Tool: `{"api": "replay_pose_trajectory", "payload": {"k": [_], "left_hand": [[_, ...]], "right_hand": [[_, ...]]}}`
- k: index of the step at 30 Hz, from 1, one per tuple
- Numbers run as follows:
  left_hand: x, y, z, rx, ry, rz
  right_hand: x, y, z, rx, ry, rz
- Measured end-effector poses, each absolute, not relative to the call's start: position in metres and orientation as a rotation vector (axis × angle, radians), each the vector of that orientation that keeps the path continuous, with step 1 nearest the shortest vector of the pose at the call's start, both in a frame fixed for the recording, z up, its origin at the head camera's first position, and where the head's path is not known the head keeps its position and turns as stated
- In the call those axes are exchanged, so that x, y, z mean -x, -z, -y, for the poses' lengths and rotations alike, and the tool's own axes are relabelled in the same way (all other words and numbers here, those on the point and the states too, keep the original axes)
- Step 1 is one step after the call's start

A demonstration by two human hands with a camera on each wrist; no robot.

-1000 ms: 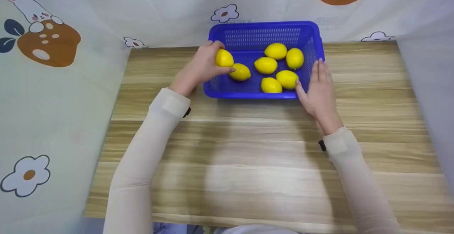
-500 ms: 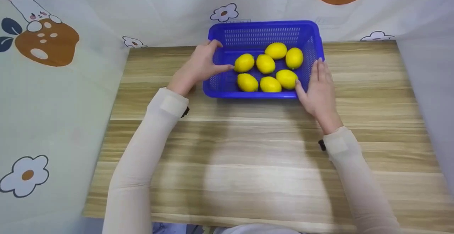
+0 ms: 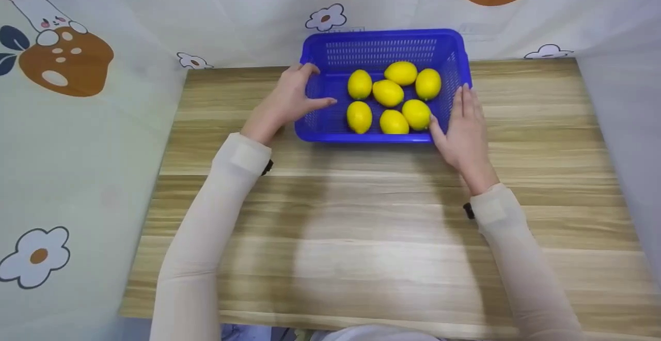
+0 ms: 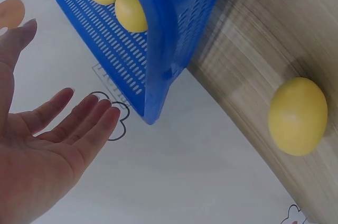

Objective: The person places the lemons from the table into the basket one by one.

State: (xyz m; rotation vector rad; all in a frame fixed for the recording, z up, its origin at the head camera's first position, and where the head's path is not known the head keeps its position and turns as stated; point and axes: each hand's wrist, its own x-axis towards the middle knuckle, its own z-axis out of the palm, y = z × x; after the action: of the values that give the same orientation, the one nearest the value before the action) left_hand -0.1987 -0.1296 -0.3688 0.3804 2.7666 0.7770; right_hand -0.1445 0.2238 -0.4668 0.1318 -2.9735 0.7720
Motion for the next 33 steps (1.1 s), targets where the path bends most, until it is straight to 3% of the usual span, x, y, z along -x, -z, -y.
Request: {"api": "replay_pose_trajectory", "payload": {"k": [33], "left_hand": [[0.181,0.407,0.176,-0.321,-0.891,-2.819]], "right_hand": [[0.144,0.467,-0.224,-0.152,-0.768,2.950]]}}
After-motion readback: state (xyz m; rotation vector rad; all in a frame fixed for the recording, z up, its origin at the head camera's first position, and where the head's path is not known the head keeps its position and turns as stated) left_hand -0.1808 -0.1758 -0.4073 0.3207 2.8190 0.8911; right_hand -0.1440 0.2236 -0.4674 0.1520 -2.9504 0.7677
